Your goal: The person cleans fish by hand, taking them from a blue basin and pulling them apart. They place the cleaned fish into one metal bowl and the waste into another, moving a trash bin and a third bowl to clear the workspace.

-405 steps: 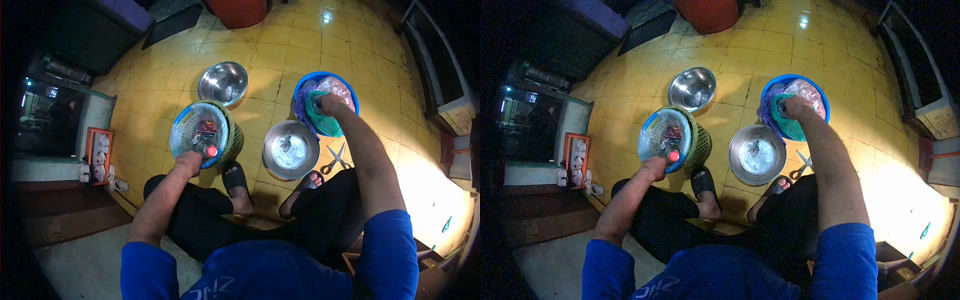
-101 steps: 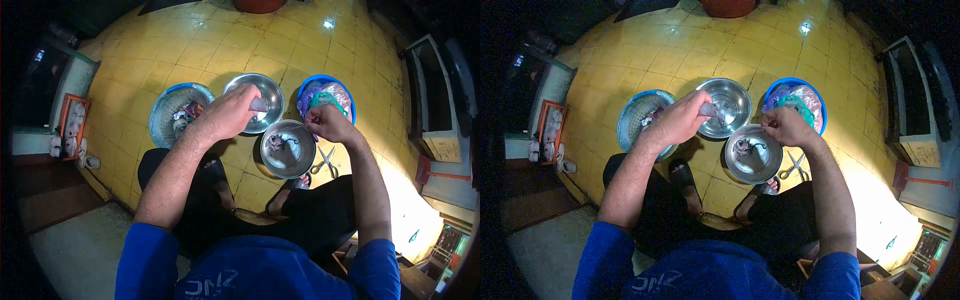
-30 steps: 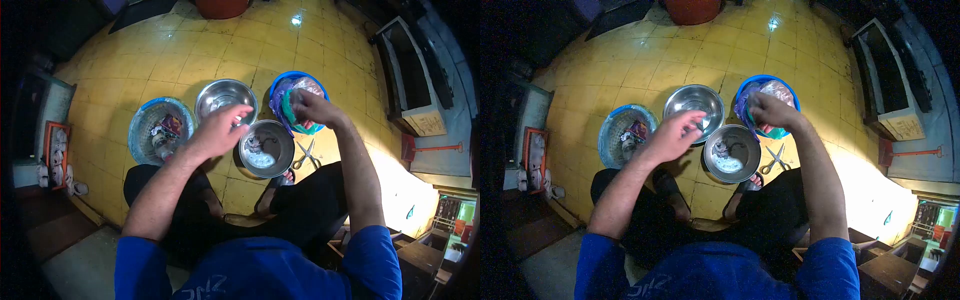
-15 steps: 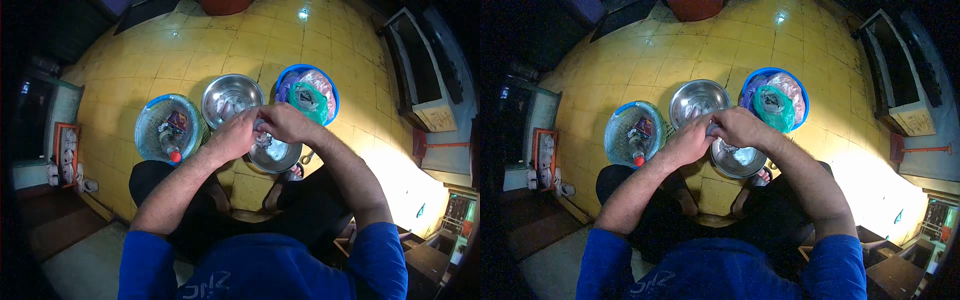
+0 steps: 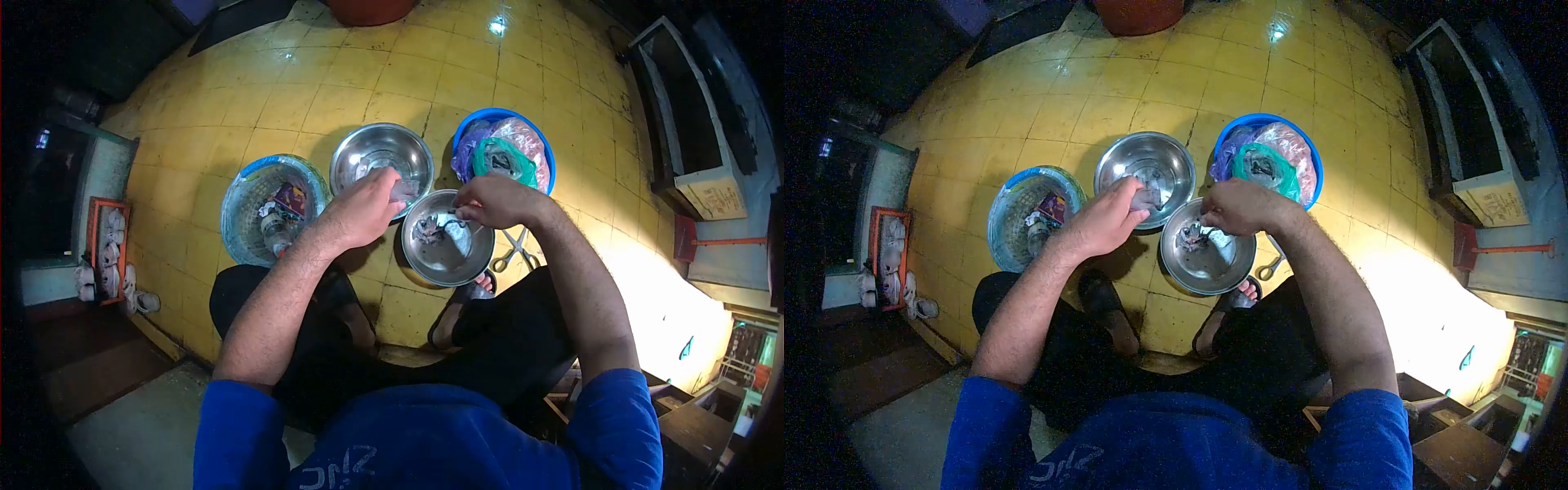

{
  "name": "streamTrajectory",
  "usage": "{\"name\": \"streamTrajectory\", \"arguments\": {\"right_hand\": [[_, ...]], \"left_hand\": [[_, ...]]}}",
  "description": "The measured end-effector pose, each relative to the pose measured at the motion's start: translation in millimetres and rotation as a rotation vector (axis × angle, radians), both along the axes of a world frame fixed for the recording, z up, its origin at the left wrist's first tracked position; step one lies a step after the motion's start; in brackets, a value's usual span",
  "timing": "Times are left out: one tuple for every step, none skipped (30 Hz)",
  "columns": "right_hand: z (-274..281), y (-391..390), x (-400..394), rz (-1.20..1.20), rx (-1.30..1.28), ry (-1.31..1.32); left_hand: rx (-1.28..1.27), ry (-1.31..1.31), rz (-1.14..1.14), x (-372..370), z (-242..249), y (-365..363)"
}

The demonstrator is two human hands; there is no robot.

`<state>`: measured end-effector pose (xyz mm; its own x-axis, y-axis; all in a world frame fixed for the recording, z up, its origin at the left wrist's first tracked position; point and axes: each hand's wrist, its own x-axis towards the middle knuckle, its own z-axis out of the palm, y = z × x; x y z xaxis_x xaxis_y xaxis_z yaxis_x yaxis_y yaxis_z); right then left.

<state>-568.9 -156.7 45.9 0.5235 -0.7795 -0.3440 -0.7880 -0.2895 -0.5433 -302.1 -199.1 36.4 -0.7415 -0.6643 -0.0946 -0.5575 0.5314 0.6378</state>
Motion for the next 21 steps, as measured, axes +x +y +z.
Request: {"name": "streamTrajectory", "arguments": {"right_hand": [[0, 0, 2, 0.0, -0.002, -0.001], [2, 0, 7, -0.047, -0.065, -0.029], [4, 0, 14, -0.092, -0.129, -0.056], [7, 1, 19, -0.092, -0.13, -0.057], [19, 3, 27, -0.13, -0.207, -0.252], [26, 4, 33, -0.169, -0.285, -0.446], [22, 3, 34, -0.173, -0.285, -0.445], [18, 1, 35, -0.051, -0.386, -0.464], [16, 1, 35, 0.069, -0.487, -0.478], [14, 4, 37, 0.052, -0.496, -0.51], [14, 6, 39, 0.042, -0.499, -0.5], [14, 8, 42, 0.038, -0.544, -0.496], [14, 9, 44, 0.035, -0.59, -0.492], [12, 9, 48, 0.064, -0.671, -0.433], [11, 10, 49, 0.06, -0.673, -0.429], [11, 10, 50, 0.084, -0.693, -0.364], [12, 11, 52, 0.11, -0.711, -0.302], [10, 10, 52, 0.106, -0.687, -0.291], [10, 10, 52, 0.108, -0.686, -0.294], [13, 11, 52, 0.102, -0.636, -0.281], [14, 11, 52, 0.099, -0.586, -0.271]], "left_hand": [[-0.002, -0.001, 0.0, -2, -1, 1], [-0.009, 0.012, 0.007, -3, -3, 3], [-0.017, 0.025, 0.016, -4, -4, 5], [-0.019, 0.024, 0.016, -4, -4, 5], [0.026, 0.037, -0.009, -5, -5, 6], [0.071, 0.052, -0.036, -5, -6, 7], [0.072, 0.053, -0.041, -5, -6, 7], [0.145, 0.114, -0.053, -4, -6, 6], [0.218, 0.178, -0.069, -3, -5, 5], [0.219, 0.183, -0.082, -2, -2, 4], [0.487, 0.223, -0.036, -1, 7, 4], [0.754, 0.258, 0.011, 0, 13, 3], [0.754, 0.26, 0.0, 3, 12, -1], [0.864, 0.271, -0.067, 6, 11, -4], [0.975, 0.28, -0.133, 9, 10, -7], [0.892, 0.245, -0.128, 10, 6, -7], [0.891, 0.244, -0.127, 11, 5, -9], [0.868, 0.223, -0.149, 12, 5, -10], [0.844, 0.202, -0.168, 13, 5, -12], [0.844, 0.201, -0.161, 11, 7, -12], [0.759, 0.149, -0.14, 7, 8, -11]]}}
